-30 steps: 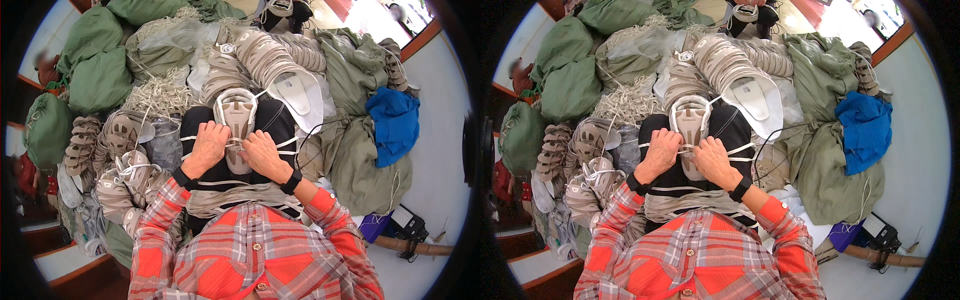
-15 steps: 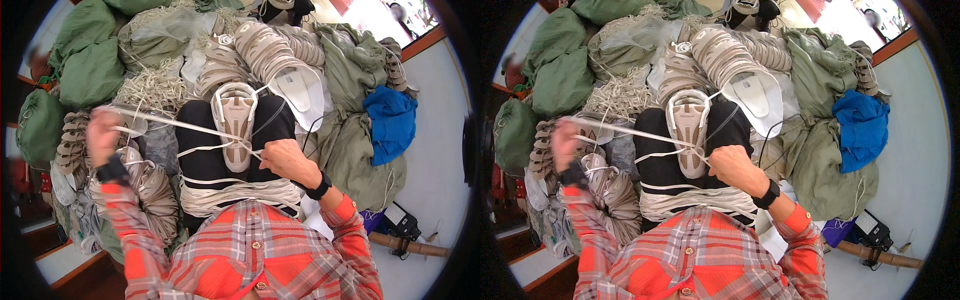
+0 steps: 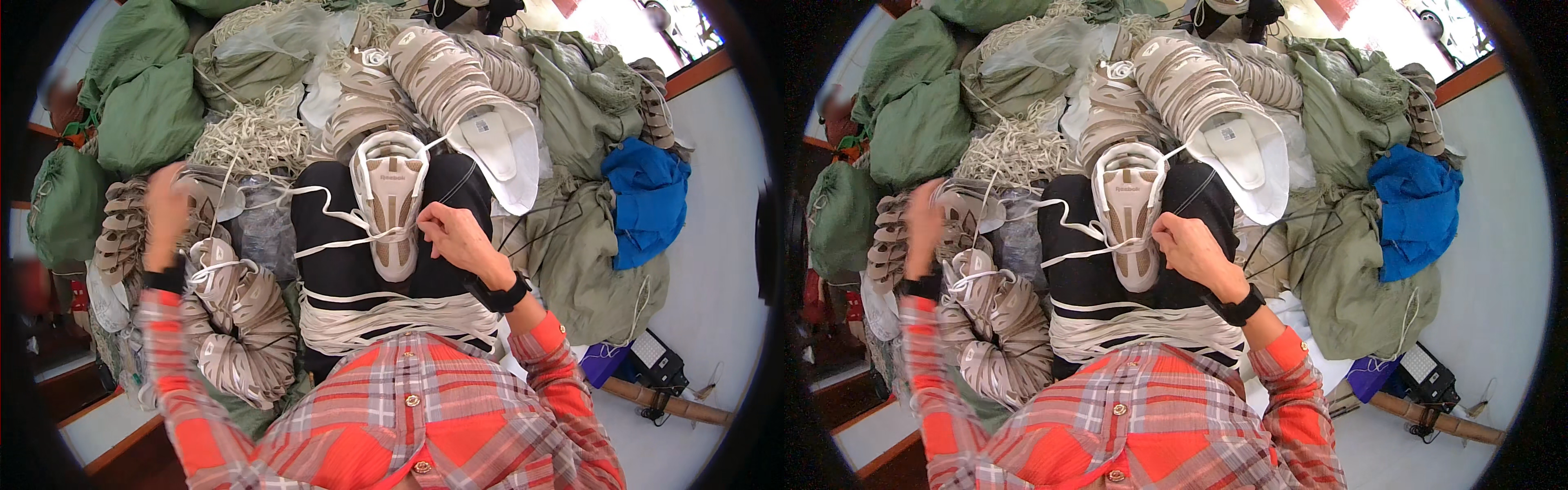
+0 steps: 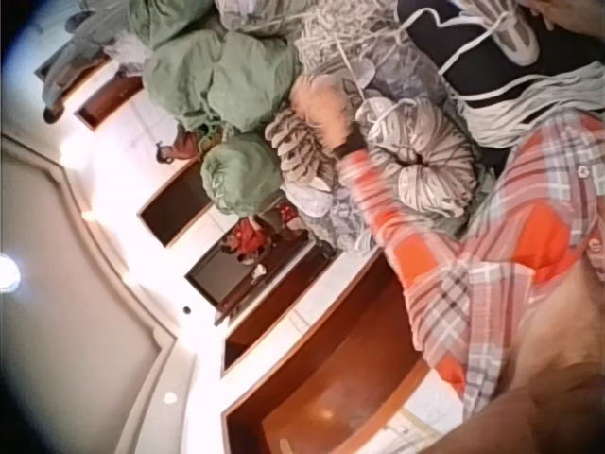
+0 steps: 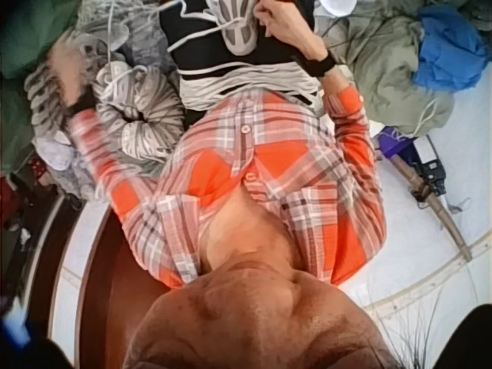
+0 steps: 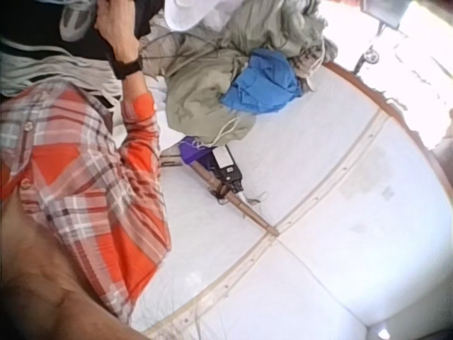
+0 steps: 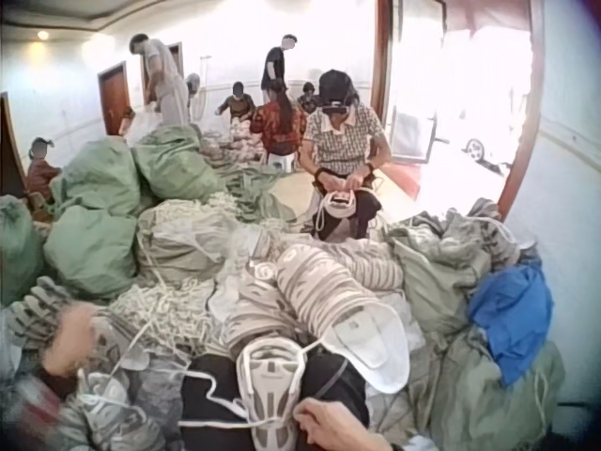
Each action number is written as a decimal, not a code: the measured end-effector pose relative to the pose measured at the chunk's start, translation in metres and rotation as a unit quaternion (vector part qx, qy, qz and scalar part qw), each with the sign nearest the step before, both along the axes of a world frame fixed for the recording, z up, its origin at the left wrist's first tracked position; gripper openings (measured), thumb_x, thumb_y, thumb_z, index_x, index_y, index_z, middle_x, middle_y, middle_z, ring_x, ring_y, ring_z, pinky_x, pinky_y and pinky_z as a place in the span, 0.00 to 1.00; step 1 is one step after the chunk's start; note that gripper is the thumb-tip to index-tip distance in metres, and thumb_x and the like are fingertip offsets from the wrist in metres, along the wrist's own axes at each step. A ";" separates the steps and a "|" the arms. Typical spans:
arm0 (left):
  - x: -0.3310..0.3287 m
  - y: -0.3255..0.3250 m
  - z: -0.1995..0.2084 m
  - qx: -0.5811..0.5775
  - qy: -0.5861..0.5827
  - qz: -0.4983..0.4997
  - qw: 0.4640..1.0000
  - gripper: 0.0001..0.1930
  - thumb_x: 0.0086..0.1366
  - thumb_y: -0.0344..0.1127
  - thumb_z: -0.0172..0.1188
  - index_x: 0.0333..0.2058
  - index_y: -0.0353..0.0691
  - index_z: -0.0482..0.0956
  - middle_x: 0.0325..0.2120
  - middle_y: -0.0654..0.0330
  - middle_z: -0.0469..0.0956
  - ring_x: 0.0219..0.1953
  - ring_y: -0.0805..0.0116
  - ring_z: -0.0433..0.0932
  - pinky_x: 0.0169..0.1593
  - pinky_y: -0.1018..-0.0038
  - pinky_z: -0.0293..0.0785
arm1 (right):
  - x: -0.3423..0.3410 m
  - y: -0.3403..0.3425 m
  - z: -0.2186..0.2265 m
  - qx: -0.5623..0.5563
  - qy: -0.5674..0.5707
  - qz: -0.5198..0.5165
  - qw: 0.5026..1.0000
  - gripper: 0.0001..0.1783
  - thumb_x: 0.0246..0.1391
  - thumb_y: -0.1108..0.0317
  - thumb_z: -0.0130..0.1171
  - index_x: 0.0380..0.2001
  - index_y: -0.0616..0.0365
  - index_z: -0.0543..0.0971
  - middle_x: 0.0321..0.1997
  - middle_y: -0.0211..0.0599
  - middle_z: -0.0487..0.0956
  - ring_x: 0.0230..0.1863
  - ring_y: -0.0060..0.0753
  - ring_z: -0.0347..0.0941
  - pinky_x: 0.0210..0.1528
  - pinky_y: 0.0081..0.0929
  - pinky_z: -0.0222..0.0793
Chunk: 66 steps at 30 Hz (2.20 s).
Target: Thread laces through shoe eyelets and tie them.
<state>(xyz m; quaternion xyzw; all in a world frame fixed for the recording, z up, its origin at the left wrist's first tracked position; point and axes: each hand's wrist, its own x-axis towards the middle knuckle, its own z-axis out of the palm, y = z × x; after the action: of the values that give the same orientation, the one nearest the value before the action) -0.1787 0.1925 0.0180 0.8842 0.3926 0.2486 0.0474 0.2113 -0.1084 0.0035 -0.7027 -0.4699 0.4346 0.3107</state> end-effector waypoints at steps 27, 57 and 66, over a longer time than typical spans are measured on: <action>0.178 -0.127 0.006 -0.436 -0.063 -0.146 0.886 0.18 0.66 0.43 0.53 0.19 0.41 0.70 0.10 0.67 0.64 0.17 0.71 0.67 0.24 0.74 0.63 | -0.011 0.025 -0.013 0.054 0.095 0.039 0.993 0.07 0.53 0.75 0.50 0.35 0.65 0.74 0.22 0.39 0.75 0.20 0.32 0.75 0.21 0.29 0.70; 0.146 -0.170 0.065 -0.473 0.148 -0.325 0.805 0.07 0.66 0.31 0.46 0.32 0.37 0.71 0.22 0.54 0.74 0.26 0.56 0.75 0.32 0.65 0.71 | -0.044 0.036 0.020 0.221 0.073 0.168 0.958 0.10 0.55 0.67 0.57 0.37 0.63 0.77 0.33 0.40 0.79 0.35 0.30 0.76 0.39 0.27 0.71; -0.080 -0.152 0.101 -0.554 0.114 0.002 0.825 0.06 0.63 0.30 0.51 0.33 0.35 0.76 0.20 0.63 0.74 0.23 0.73 0.71 0.29 0.75 0.68 | 0.000 0.010 0.032 0.095 0.204 0.038 0.974 0.12 0.49 0.65 0.62 0.18 0.61 0.77 0.16 0.25 0.71 0.19 0.15 0.64 0.21 0.17 0.57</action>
<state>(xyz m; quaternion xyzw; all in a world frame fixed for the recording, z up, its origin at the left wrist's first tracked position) -0.2583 0.0406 0.1194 0.7304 0.4684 -0.1132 0.4840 0.2110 -0.0982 0.0357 -0.5477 -0.4621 0.5340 0.4486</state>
